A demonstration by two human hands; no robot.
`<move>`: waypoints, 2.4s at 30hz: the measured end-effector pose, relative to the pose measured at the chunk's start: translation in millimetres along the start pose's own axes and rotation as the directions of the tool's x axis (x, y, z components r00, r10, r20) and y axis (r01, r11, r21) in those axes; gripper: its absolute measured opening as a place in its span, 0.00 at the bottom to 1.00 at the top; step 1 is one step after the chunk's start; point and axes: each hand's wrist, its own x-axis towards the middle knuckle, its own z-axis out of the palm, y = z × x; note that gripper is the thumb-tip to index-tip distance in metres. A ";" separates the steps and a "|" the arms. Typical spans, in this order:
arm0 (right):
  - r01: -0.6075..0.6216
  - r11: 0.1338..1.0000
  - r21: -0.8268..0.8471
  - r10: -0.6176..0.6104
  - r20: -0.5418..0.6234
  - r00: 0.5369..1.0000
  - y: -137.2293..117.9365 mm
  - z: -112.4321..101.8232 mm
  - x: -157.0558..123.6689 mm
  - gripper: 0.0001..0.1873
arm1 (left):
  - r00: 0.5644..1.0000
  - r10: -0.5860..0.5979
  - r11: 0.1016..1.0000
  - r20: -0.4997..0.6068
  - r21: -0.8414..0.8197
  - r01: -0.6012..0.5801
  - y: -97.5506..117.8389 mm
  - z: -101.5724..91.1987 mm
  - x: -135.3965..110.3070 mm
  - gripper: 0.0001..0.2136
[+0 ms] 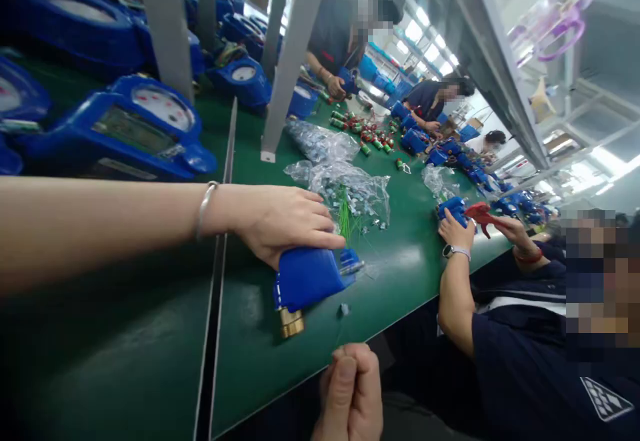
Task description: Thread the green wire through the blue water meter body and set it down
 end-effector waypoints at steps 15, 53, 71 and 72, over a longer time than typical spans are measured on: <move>0.400 0.550 -0.733 -0.412 0.179 0.893 -47.6 3.4 61.8 0.08 | 0.762 -0.598 0.675 0.248 -0.358 0.645 27.5 -6.9 25.6 0.39; 0.443 0.166 -0.881 -0.497 0.313 0.810 -39.3 30.0 79.5 0.11 | 0.826 -0.536 0.700 0.175 -0.453 0.551 16.0 13.7 20.5 0.32; 0.406 0.147 -0.902 -0.520 0.278 0.808 -38.0 35.2 76.3 0.10 | 0.809 -0.566 0.715 0.158 -0.395 0.577 19.5 15.8 18.8 0.40; 0.407 0.140 -0.903 -0.528 0.279 0.802 -37.4 34.6 75.8 0.09 | 0.806 -0.570 0.716 0.158 -0.385 0.582 19.5 16.3 18.7 0.41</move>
